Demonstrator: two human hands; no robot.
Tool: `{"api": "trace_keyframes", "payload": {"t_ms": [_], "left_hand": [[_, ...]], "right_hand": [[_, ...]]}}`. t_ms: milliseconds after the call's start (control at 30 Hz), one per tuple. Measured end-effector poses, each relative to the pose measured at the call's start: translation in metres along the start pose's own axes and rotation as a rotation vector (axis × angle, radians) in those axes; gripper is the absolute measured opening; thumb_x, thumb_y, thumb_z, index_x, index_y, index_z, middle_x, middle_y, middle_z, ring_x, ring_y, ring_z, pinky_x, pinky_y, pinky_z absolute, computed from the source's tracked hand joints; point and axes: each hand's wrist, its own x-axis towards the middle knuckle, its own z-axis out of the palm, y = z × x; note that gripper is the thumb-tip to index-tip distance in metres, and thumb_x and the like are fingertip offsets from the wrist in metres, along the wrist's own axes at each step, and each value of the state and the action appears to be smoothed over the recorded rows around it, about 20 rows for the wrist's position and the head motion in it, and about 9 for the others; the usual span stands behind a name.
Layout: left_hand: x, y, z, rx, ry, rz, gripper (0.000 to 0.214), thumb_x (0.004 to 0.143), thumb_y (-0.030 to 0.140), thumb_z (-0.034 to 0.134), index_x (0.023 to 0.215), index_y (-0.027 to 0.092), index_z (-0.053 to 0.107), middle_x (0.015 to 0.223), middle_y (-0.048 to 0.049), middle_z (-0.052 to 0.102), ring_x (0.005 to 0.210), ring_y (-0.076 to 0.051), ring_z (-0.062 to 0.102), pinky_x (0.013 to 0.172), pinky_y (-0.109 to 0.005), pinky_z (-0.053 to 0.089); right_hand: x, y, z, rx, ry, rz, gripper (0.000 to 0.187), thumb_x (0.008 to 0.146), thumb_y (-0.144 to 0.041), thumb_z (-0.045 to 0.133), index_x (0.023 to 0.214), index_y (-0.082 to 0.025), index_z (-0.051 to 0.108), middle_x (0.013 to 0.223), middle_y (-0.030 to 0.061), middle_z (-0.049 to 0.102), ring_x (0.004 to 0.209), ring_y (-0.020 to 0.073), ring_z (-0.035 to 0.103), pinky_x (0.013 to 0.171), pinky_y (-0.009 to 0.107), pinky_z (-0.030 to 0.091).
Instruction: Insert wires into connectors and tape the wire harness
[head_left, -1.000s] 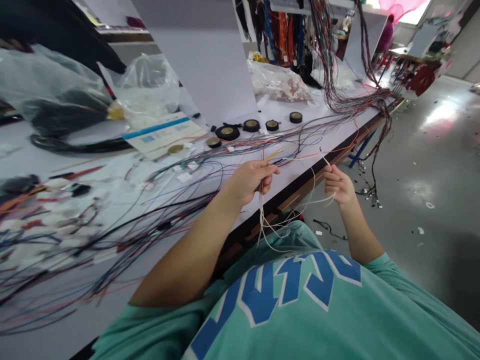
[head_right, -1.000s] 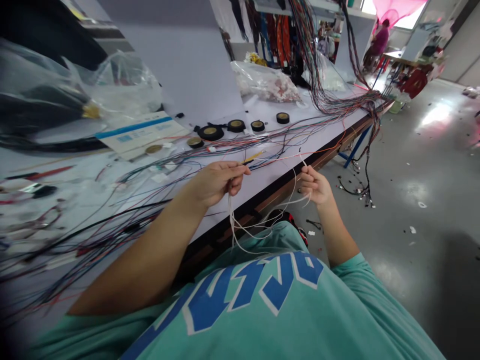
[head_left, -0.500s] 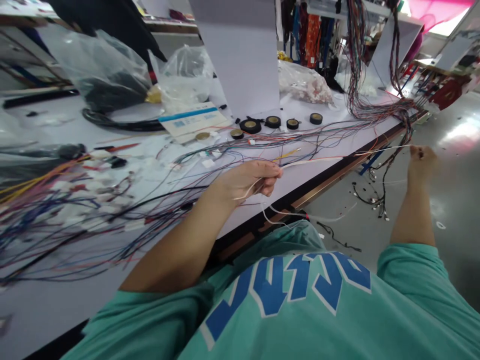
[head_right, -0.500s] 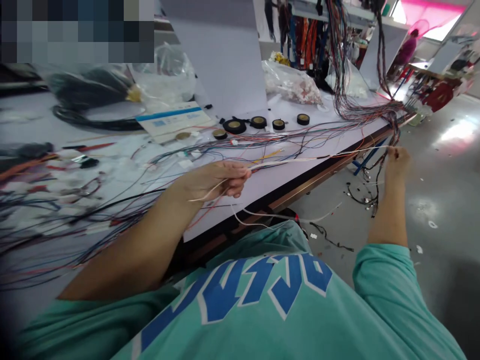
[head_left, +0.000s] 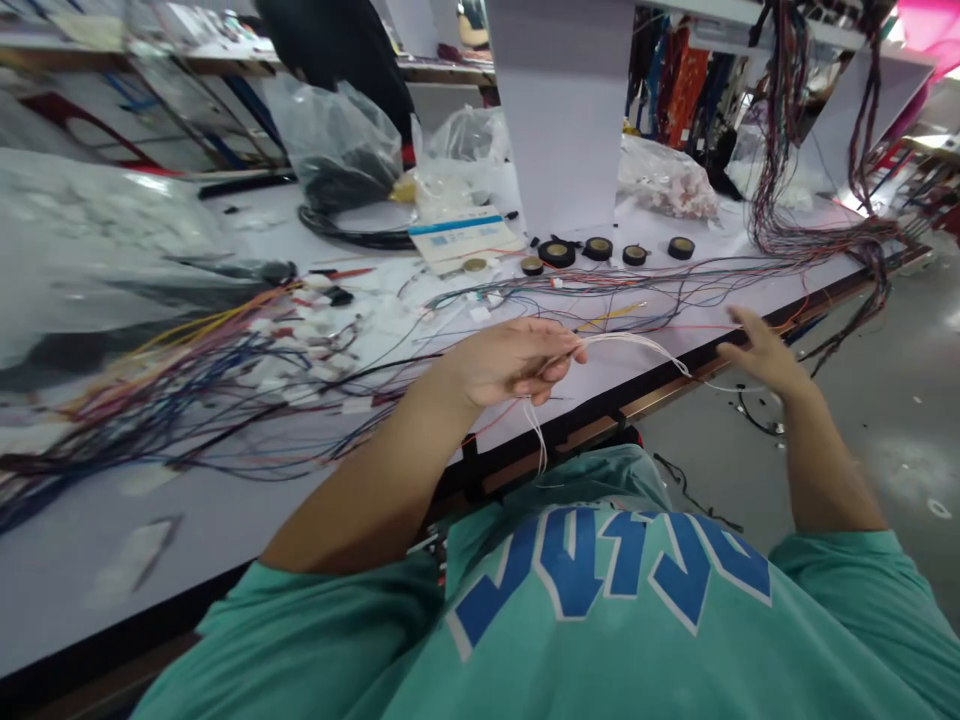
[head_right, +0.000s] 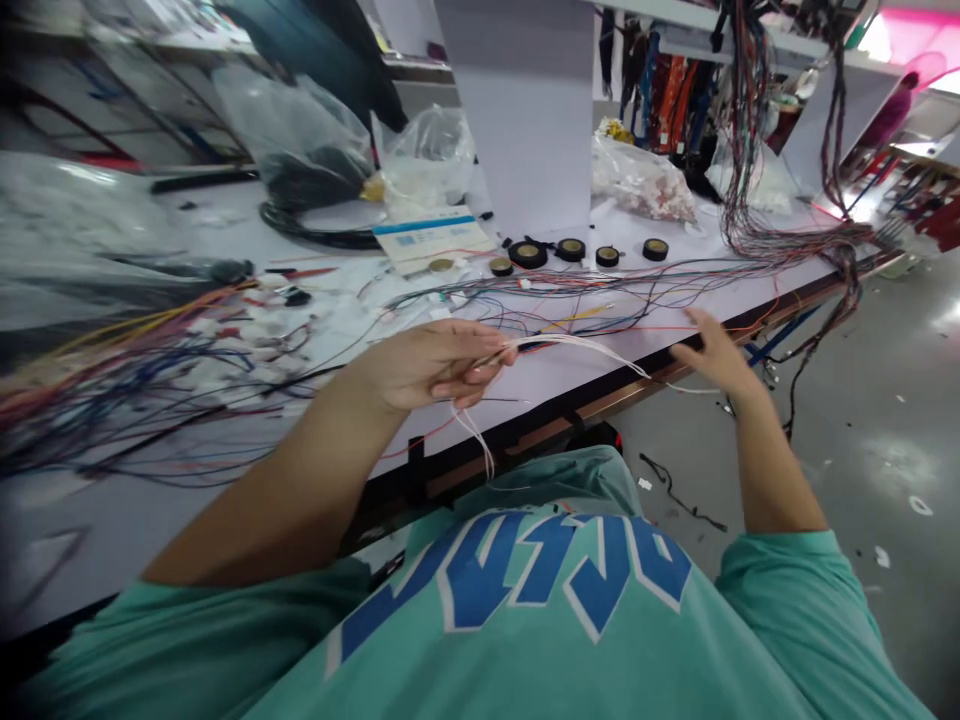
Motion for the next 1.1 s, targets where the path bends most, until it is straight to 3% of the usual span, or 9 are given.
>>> {"api": "trace_keyframes", "payload": {"t_ms": [67, 133, 233, 333, 400, 600, 800, 1100], "left_hand": [[-0.003, -0.001, 0.003, -0.019, 0.006, -0.001, 0.025, 0.08, 0.03, 0.06, 0.066, 0.011, 0.065, 0.042, 0.0025, 0.043, 0.026, -0.001, 0.022, 0.03, -0.016, 0.031], [-0.008, -0.002, 0.004, -0.04, 0.026, -0.017, 0.031, 0.084, 0.035, 0.055, 0.069, 0.01, 0.067, 0.044, 0.0016, 0.044, 0.027, 0.0, 0.019, 0.029, -0.015, 0.026], [-0.016, -0.002, 0.004, -0.075, 0.072, -0.023, 0.031, 0.084, 0.034, 0.053, 0.074, 0.01, 0.069, 0.046, 0.0008, 0.046, 0.029, 0.0, 0.017, 0.03, -0.015, 0.021], [-0.022, -0.004, 0.001, -0.108, 0.094, 0.009, 0.022, 0.079, 0.027, 0.056, 0.076, 0.01, 0.069, 0.047, 0.0009, 0.046, 0.031, 0.0, 0.018, 0.032, -0.015, 0.016], [-0.023, -0.007, -0.002, -0.132, 0.079, 0.05, 0.017, 0.074, 0.02, 0.058, 0.079, 0.01, 0.07, 0.047, 0.0009, 0.048, 0.032, 0.0, 0.02, 0.033, -0.015, 0.015], [-0.017, -0.023, -0.01, -0.11, 0.017, 0.093, 0.028, 0.062, 0.015, 0.062, 0.088, 0.009, 0.069, 0.051, 0.0003, 0.051, 0.035, 0.0, 0.024, 0.037, -0.016, 0.011], [-0.011, -0.029, -0.007, 0.121, 0.067, 0.096, 0.027, 0.068, 0.028, 0.065, 0.087, 0.009, 0.066, 0.05, 0.0015, 0.047, 0.042, -0.003, 0.027, 0.041, -0.018, 0.011], [-0.005, -0.031, -0.009, 0.475, 0.028, -0.084, 0.022, 0.069, 0.032, 0.056, 0.076, 0.012, 0.063, 0.049, 0.0034, 0.045, 0.039, -0.005, 0.032, 0.041, -0.019, 0.02]], "right_hand": [[-0.006, -0.033, 0.031, 0.238, -0.216, -0.079, 0.056, 0.068, -0.051, 0.066, 0.117, -0.023, 0.059, 0.121, 0.0099, 0.062, 0.113, 0.0242, 0.056, 0.098, 0.043, 0.044], [-0.013, -0.055, 0.05, 0.411, -0.395, -0.056, 0.048, 0.072, -0.056, 0.062, 0.104, -0.02, 0.066, 0.098, 0.0078, 0.069, 0.09, 0.0206, 0.063, 0.082, 0.035, 0.051], [-0.017, -0.071, 0.058, 0.627, -0.514, 0.028, 0.05, 0.076, -0.063, 0.054, 0.088, -0.017, 0.069, 0.072, 0.0044, 0.065, 0.063, 0.0143, 0.058, 0.059, 0.027, 0.047], [-0.017, -0.076, 0.056, 0.759, -0.57, 0.035, 0.049, 0.067, -0.063, 0.065, 0.085, -0.017, 0.07, 0.063, 0.0012, 0.06, 0.055, 0.0107, 0.052, 0.051, 0.023, 0.042], [-0.016, -0.08, 0.057, 0.78, -0.56, 0.07, 0.044, 0.063, -0.059, 0.071, 0.079, -0.018, 0.07, 0.057, -0.0011, 0.055, 0.05, 0.0088, 0.047, 0.046, 0.021, 0.037], [-0.017, -0.085, 0.064, 1.045, -0.353, 0.173, 0.046, 0.053, -0.06, 0.077, 0.065, -0.017, 0.066, 0.044, -0.0055, 0.041, 0.041, 0.0053, 0.033, 0.04, 0.019, 0.019], [-0.015, -0.082, 0.068, 1.194, -0.341, 0.181, 0.041, 0.055, -0.053, 0.08, 0.067, -0.017, 0.066, 0.045, -0.0061, 0.04, 0.039, 0.0035, 0.027, 0.038, 0.019, 0.015], [-0.007, -0.084, 0.062, 1.392, -0.209, 0.18, 0.027, 0.051, -0.034, 0.081, 0.068, -0.02, 0.065, 0.04, -0.0085, 0.038, 0.04, 0.0037, 0.027, 0.04, 0.018, 0.017]]}}
